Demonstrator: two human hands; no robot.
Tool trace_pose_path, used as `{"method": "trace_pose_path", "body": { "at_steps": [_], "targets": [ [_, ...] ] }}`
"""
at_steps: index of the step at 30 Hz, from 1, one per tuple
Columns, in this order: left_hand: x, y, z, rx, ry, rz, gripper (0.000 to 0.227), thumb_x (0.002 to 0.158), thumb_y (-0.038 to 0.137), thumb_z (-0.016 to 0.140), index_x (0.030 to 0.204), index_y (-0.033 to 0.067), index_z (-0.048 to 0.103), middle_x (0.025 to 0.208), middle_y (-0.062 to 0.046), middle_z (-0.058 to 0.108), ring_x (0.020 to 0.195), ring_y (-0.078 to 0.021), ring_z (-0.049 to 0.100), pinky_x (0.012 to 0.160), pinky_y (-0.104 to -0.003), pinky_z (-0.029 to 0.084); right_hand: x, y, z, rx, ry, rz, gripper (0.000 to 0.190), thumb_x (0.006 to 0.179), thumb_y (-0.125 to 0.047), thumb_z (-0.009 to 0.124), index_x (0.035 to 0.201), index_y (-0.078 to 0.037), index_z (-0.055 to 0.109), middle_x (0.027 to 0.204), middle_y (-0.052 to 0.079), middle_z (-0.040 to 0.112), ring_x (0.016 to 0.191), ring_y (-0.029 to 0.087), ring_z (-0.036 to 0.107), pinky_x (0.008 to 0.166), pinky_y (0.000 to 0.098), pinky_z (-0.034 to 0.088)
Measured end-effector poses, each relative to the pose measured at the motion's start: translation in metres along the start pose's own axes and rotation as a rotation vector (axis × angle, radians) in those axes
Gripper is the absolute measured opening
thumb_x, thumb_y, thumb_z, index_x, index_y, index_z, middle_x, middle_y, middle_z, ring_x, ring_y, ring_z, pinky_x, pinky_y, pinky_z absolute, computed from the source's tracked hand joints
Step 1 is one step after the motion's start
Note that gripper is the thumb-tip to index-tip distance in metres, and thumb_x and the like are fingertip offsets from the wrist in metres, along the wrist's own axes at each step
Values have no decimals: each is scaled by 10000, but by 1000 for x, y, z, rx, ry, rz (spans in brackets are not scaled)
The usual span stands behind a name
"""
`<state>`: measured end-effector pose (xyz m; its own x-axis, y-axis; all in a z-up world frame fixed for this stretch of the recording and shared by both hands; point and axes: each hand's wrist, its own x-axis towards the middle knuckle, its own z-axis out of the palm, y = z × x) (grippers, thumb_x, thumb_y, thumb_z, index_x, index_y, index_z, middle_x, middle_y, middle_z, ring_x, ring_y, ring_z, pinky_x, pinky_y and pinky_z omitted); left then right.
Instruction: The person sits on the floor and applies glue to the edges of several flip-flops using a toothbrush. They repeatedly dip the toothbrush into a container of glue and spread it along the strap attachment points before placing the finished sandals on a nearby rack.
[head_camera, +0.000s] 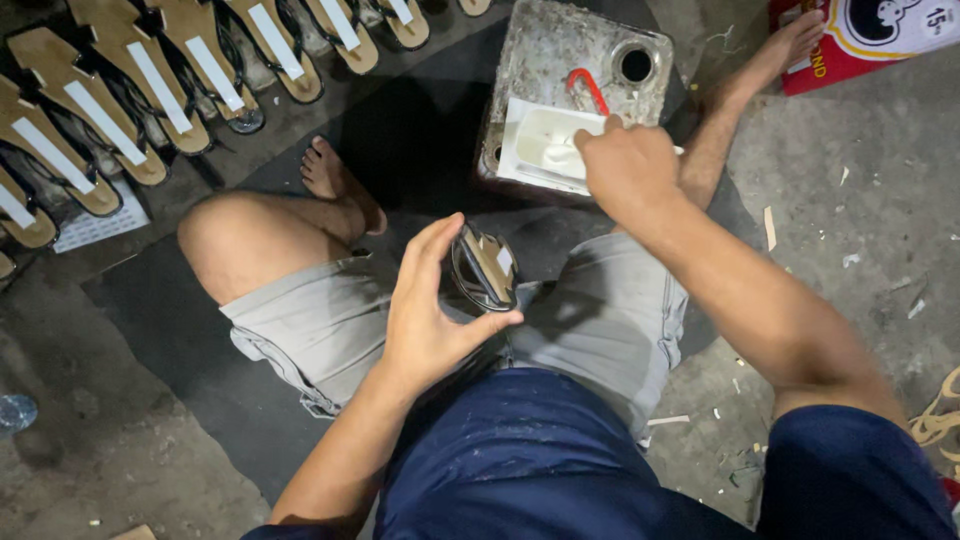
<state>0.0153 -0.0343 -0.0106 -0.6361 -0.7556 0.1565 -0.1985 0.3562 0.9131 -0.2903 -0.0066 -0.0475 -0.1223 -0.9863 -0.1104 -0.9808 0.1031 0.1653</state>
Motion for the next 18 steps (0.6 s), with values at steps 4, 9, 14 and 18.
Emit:
{"method": "trace_pose_path", "body": {
  "at_steps": [4, 9, 14, 18],
  "targets": [
    [-7, -16, 1, 52, 131, 33, 1027, 613, 305, 1017, 1414, 8, 447, 1476, -197, 532, 1370, -362, 539, 1173, -428, 439, -37, 10, -32, 122, 68, 77, 151, 944, -212, 608, 1009, -161, 734, 906, 148, 687, 792, 333, 704, 660, 478, 542],
    [-9, -38, 7, 40, 275, 272, 855, 736, 200, 1009, 1360, 62, 441, 1484, -210, 503, 1404, -367, 541, 1206, -456, 462, -87, 11, -73, 159, -148, 235, 195, 939, -276, 656, 1078, -205, 773, 959, 144, 736, 799, 355, 711, 638, 482, 530],
    [-6, -45, 18, 147, 289, 556, 747, 797, 155, 976, 1341, 97, 468, 1429, -185, 527, 1343, -382, 571, 1192, -528, 441, -118, -36, -68, 1101, 140, 209, 242, 929, -85, 729, 1168, -43, 724, 1043, 99, 745, 928, 180, 699, 810, 303, 545],
    [-7, -39, 22, 209, 290, 630, 618, 878, 178, 927, 1325, 153, 501, 1412, -148, 556, 1311, -364, 613, 1192, -529, 419, -137, -79, -48, 1646, 200, 236, 191, 954, 46, 685, 1144, 37, 680, 1075, 78, 714, 972, 119, 679, 877, 246, 538]
  ]
}}
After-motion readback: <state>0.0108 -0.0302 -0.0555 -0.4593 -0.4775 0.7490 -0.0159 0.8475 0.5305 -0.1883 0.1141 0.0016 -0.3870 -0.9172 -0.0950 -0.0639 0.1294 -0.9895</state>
